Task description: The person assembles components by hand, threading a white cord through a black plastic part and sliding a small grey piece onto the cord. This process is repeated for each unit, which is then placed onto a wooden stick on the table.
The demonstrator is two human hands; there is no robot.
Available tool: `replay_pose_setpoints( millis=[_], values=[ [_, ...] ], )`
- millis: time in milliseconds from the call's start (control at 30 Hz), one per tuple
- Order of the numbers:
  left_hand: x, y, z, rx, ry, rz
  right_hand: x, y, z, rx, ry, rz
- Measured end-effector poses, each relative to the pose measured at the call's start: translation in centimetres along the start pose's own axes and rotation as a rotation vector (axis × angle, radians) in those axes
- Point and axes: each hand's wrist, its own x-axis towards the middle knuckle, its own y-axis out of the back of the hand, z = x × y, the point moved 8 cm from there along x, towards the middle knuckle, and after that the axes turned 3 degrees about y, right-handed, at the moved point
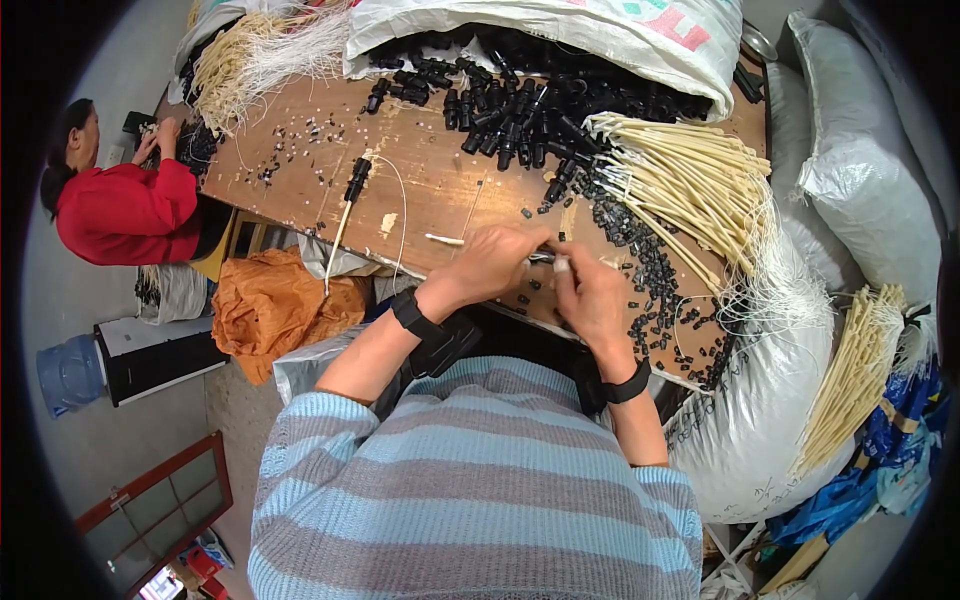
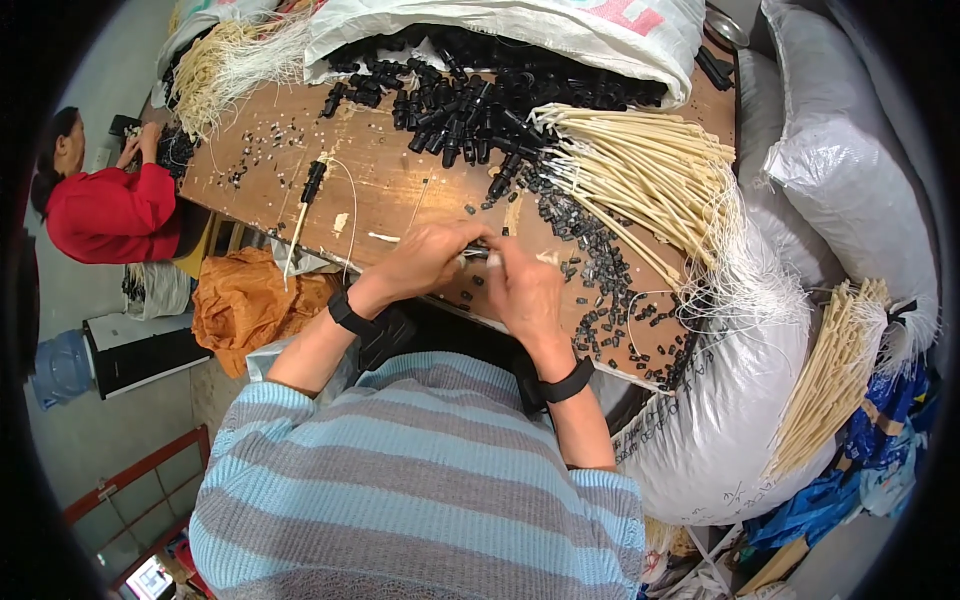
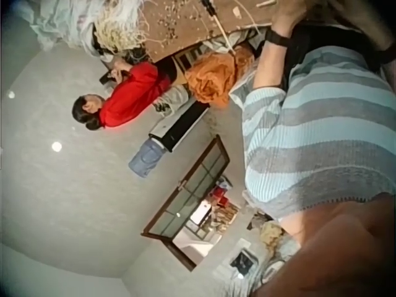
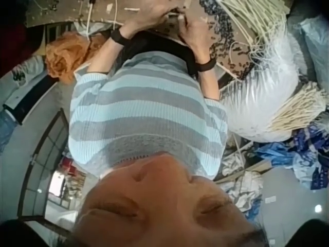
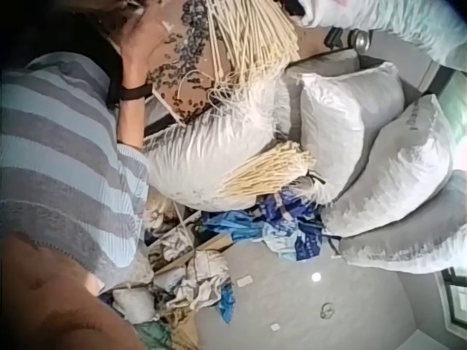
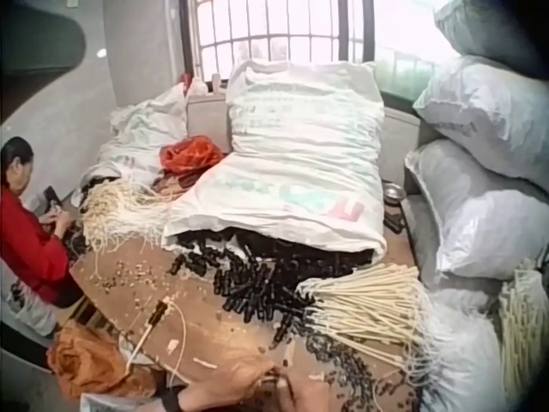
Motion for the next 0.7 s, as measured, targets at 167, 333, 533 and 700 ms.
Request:
replay_pose_setpoints(
  millis=[167, 333, 533, 700],
  values=[
    [0.1, -0.3, -0.4, -0.288, 0.042, -0.074, -0.5, -0.7, -0.6, 0.027, 0.092, -0.074],
    [-0.6, 2.8, 1.3, -0.109, -0.234, 0.29, -0.7, -0.3, -0.7, 0.016, 0.122, 0.019],
    [-1.6, 2.5, 0.3, -0.191, -0.247, 0.251, -1.9, -1.2, -0.1, 0.26, 0.109, 0.009],
    [0.4, 2.0, -4.7, -0.052, 0.099, 0.354, -2.5, -1.1, 4.2, 0.365, -0.36, 0.066]
  ],
)
